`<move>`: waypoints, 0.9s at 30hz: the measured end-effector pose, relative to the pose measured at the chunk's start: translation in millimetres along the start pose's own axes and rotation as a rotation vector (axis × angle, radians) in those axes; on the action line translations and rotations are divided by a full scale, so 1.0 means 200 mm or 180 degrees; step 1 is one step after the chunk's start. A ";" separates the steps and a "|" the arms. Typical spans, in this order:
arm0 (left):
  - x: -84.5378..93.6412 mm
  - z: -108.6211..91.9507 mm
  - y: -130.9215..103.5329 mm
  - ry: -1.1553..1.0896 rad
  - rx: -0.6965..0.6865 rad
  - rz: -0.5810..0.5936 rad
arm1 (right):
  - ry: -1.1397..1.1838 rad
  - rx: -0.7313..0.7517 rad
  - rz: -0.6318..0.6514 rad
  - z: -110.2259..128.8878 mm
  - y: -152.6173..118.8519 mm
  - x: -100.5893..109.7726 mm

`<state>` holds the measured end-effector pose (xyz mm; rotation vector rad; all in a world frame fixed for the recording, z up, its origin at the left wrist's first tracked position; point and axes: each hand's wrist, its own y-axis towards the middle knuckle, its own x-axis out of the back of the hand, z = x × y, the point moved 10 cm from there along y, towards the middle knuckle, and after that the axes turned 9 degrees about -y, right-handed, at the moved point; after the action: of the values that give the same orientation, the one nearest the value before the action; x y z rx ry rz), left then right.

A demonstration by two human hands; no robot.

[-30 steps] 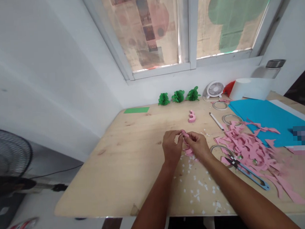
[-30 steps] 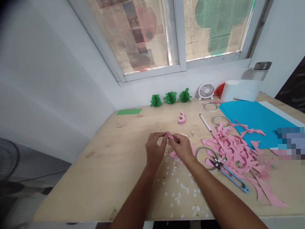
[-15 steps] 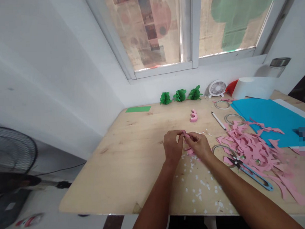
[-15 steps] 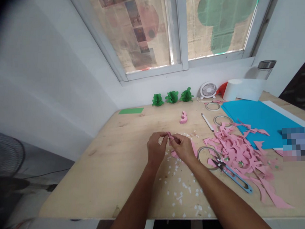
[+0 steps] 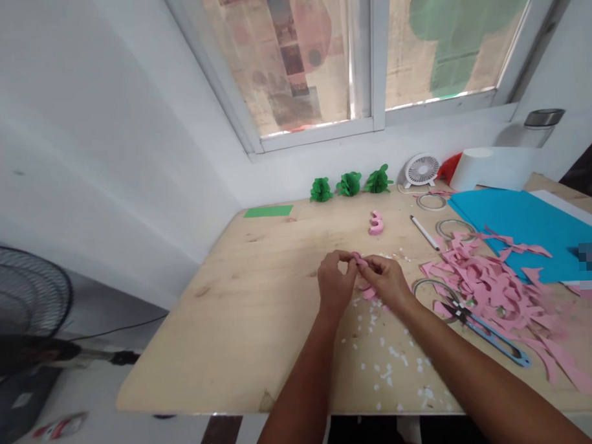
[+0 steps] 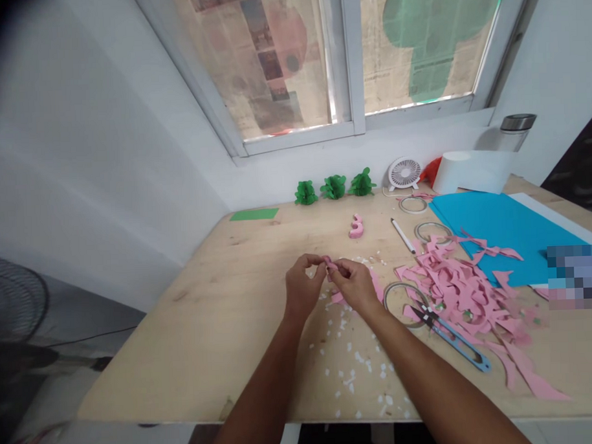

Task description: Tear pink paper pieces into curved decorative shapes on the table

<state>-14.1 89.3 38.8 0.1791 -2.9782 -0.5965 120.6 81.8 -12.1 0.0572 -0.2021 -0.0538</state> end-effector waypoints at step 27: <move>0.00 0.17 0.03 -0.0842 0.0711 -0.0009 | 0.1104 -0.0461 0.0024 -0.04 0.00 -0.01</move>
<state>-19.0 108.0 9.1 0.1299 -3.2984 -0.3062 120.0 82.3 -19.6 -0.0787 0.1484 -0.0501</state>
